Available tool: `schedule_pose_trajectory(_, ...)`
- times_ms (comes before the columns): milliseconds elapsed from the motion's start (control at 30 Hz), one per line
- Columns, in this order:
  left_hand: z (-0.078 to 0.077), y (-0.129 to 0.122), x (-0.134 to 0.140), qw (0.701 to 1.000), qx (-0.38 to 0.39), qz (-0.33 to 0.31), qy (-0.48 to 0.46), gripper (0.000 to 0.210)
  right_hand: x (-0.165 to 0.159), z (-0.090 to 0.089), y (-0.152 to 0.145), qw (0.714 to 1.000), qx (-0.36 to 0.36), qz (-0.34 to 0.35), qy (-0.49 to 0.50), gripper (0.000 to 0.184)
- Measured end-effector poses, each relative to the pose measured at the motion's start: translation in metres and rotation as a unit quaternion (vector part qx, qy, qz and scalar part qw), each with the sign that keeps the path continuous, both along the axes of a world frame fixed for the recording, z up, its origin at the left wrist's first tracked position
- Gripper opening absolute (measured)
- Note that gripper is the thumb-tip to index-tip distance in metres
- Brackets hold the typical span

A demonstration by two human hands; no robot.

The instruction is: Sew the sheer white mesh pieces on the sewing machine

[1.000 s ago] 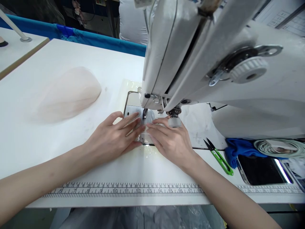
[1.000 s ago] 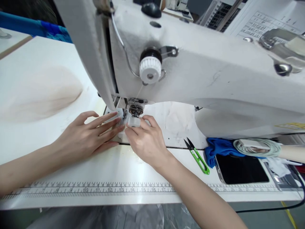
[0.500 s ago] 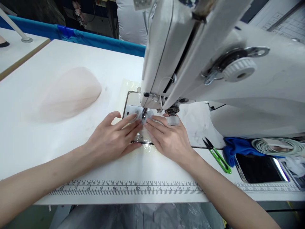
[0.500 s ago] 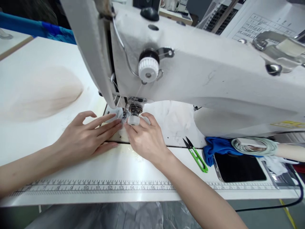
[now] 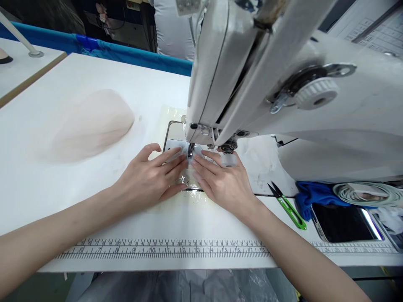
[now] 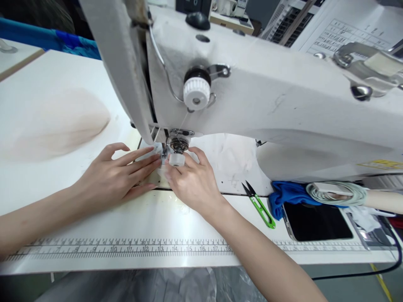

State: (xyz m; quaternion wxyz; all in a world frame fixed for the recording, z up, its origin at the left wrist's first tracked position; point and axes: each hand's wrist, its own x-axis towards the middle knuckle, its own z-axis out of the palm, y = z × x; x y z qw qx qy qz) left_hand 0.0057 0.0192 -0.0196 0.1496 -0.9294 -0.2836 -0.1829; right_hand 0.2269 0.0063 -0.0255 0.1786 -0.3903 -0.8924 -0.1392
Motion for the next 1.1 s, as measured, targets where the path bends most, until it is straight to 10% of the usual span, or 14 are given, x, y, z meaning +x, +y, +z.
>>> schedule_pose_trajectory(1100, 0.0012, 0.0076, -0.0027, 0.999, 0.038, -0.012, 0.008, 0.025, -0.0002, 0.0053, 0.0093, 0.997, -0.045, -0.066, 0.02, 0.037)
